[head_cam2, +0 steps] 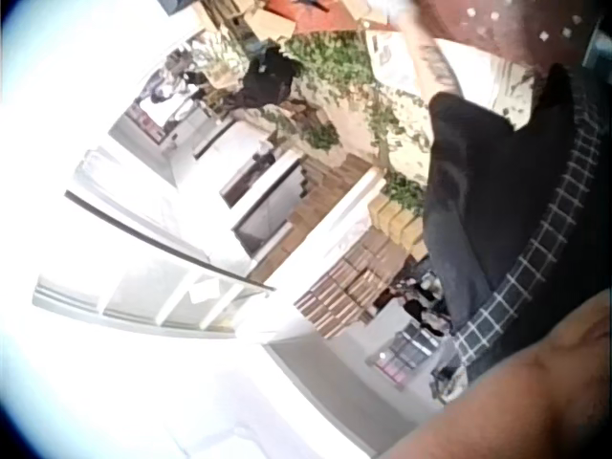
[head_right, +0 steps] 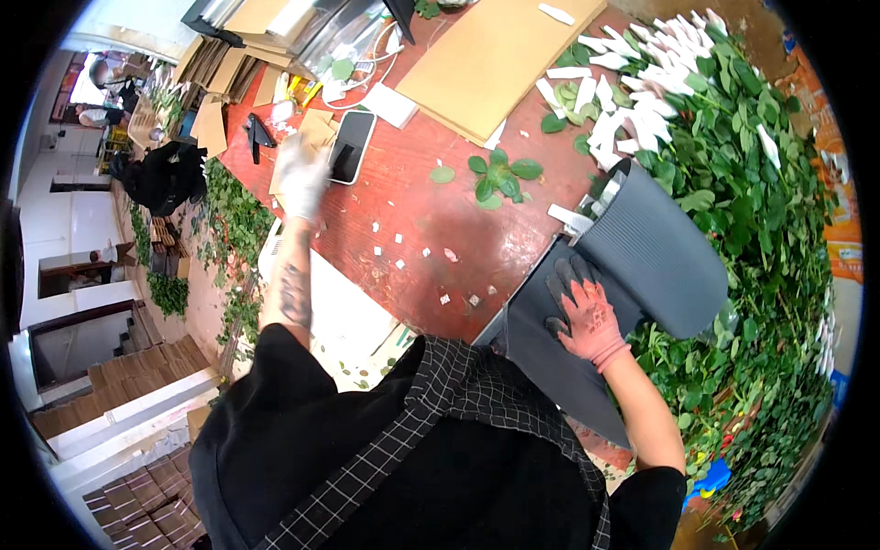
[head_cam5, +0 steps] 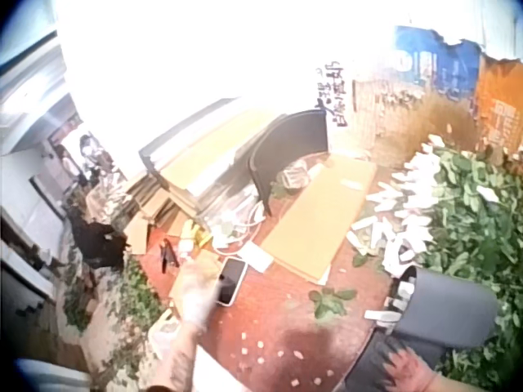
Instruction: The person bundles roses by placing them into a grey corrugated wrap on a table and secures them using a handheld cutting tool.
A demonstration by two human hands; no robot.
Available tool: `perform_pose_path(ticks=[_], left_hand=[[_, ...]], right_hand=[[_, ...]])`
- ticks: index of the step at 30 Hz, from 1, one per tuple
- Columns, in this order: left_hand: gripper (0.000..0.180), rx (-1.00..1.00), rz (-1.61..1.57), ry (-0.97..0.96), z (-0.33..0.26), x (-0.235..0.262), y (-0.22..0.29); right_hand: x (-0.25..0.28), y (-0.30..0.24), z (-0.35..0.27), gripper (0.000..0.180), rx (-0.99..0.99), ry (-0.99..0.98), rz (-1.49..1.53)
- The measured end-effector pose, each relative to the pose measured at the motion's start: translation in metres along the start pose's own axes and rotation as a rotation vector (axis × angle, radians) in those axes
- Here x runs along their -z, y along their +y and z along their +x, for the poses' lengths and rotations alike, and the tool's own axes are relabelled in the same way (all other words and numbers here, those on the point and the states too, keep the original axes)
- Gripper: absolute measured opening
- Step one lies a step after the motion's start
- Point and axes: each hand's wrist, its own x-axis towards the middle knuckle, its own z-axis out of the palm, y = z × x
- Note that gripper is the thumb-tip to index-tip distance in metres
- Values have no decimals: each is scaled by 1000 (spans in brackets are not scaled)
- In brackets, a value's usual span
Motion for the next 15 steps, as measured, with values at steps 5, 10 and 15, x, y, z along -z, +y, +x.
perform_pose_path(ticks=[5, 10, 15], left_hand=[[101, 529, 309, -629, 24, -3, -131], [81, 457, 109, -333, 14, -2, -166], [35, 349, 155, -241, 26, 28, -123]], right_hand=[[-12, 10, 1, 71, -34, -127, -99], [-15, 7, 2, 72, -13, -89, -116], [-18, 10, -5, 73, -18, -32, -3]])
